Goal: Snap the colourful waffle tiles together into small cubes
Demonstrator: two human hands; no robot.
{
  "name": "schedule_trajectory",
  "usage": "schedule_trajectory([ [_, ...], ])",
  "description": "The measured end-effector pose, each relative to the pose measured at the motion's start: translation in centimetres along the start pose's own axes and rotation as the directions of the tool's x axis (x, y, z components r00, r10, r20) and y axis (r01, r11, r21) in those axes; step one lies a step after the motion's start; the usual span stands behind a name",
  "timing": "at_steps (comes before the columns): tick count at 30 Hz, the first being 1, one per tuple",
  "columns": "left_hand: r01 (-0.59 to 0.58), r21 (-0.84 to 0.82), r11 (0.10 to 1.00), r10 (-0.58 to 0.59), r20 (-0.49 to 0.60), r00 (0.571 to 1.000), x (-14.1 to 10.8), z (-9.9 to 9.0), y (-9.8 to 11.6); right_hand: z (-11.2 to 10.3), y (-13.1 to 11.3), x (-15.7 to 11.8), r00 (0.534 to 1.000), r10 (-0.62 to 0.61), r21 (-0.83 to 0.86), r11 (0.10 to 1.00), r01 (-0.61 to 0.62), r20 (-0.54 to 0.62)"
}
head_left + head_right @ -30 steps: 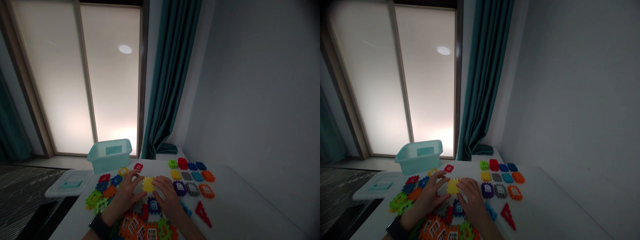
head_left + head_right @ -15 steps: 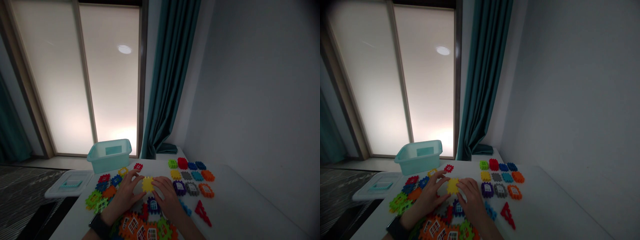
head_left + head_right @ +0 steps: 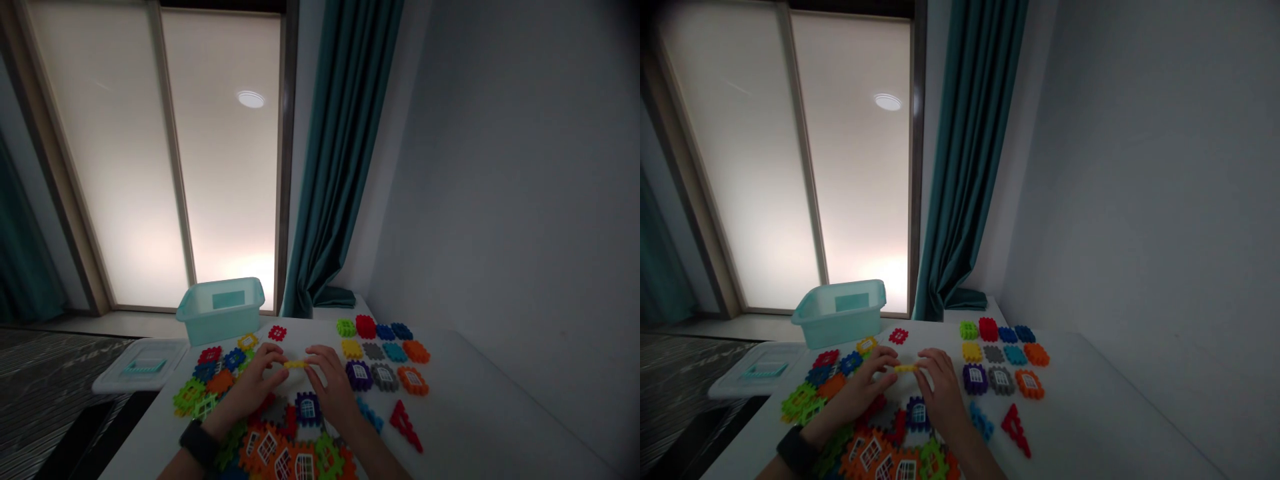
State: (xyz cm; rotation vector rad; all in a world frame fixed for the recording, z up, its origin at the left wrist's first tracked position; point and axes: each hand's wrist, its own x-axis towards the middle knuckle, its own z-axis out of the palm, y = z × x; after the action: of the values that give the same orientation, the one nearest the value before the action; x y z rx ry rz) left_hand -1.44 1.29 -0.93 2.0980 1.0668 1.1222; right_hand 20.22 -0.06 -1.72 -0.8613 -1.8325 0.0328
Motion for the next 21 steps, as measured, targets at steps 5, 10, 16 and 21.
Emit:
schedule_trajectory([
  [5,0.001,-0.005,1.0,0.0,0.044,0.999,0.2,-0.3,0.7,0.7,0.2,0.3,0.97,0.243,0.195,0.952,-0.238,-0.003],
  [10,0.005,-0.037,0.999,-0.003,0.062,0.998,0.3,-0.5,1.1,1.1,0.6,0.2,0.93,0.363,0.318,0.876,-0.363,0.063],
  [16,0.03,-0.074,0.997,-0.021,0.111,0.994,0.1,-0.6,1.4,1.2,0.4,0.0,0.908,0.395,0.329,0.847,-0.418,0.136],
  [21,0.037,-0.056,0.998,-0.031,0.109,0.994,0.0,-0.4,1.7,0.3,0.0,0.1,0.973,0.209,0.14,0.965,-0.221,0.095],
])
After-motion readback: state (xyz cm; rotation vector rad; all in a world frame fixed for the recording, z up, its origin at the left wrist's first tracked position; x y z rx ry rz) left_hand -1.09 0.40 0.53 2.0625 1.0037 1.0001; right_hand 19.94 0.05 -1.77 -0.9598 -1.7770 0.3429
